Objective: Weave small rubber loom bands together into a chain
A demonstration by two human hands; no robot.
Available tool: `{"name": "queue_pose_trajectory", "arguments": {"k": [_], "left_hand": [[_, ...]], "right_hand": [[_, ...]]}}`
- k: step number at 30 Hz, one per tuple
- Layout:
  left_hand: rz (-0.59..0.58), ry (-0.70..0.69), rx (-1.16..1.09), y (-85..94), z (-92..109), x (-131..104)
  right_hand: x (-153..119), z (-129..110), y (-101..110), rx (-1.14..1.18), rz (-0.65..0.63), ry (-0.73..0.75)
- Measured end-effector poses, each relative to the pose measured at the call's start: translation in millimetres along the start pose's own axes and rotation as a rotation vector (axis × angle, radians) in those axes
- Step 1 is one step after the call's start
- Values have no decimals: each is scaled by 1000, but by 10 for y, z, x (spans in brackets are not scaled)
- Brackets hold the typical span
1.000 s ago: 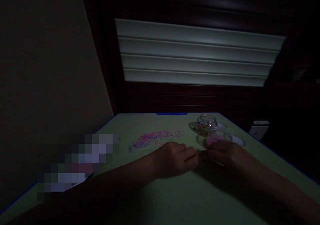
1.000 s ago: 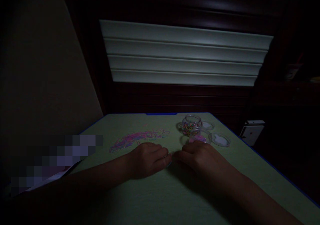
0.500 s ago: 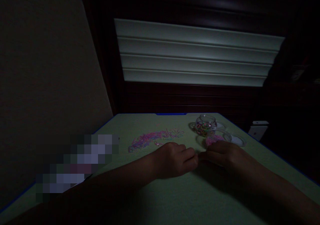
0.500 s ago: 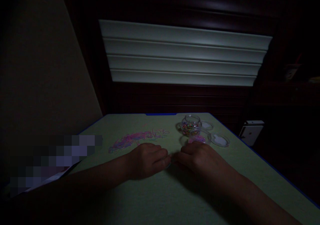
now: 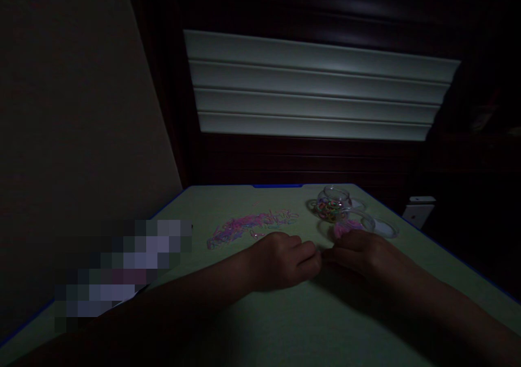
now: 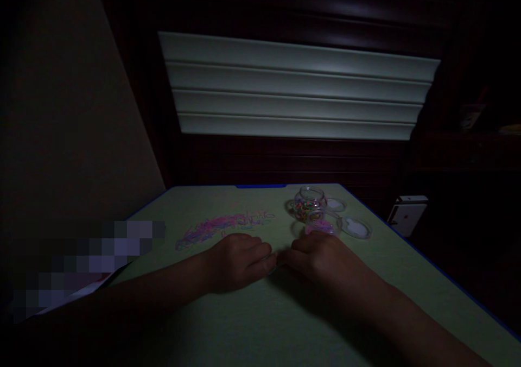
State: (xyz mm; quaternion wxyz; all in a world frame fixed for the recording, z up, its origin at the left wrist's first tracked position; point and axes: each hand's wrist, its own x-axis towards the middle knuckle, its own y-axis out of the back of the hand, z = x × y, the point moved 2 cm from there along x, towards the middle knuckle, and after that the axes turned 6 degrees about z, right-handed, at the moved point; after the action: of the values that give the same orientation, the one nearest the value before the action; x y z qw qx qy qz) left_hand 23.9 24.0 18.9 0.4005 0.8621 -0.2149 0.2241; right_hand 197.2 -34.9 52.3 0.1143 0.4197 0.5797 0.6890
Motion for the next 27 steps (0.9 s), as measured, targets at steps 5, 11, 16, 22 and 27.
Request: {"name": "queue_pose_trajectory", "arguments": {"k": [5,11,16,22,27], "left_hand": [[-1,24,-1,-2,-2,6],[2,18,-1,3,-5,15],[-4,16,18,-5,-8,16],[9,7,21,17,-14,22],[4,11,24,15,-16,20]], "right_hand": [[24,-20,15,-25,-27,-4],[11,-8,-17,-35,-22,12],[-7,2,-30,-41,-1,7],[-10,-5,-11,-35,-23,-21],[-21,3,6,-34,-10,-41]]}}
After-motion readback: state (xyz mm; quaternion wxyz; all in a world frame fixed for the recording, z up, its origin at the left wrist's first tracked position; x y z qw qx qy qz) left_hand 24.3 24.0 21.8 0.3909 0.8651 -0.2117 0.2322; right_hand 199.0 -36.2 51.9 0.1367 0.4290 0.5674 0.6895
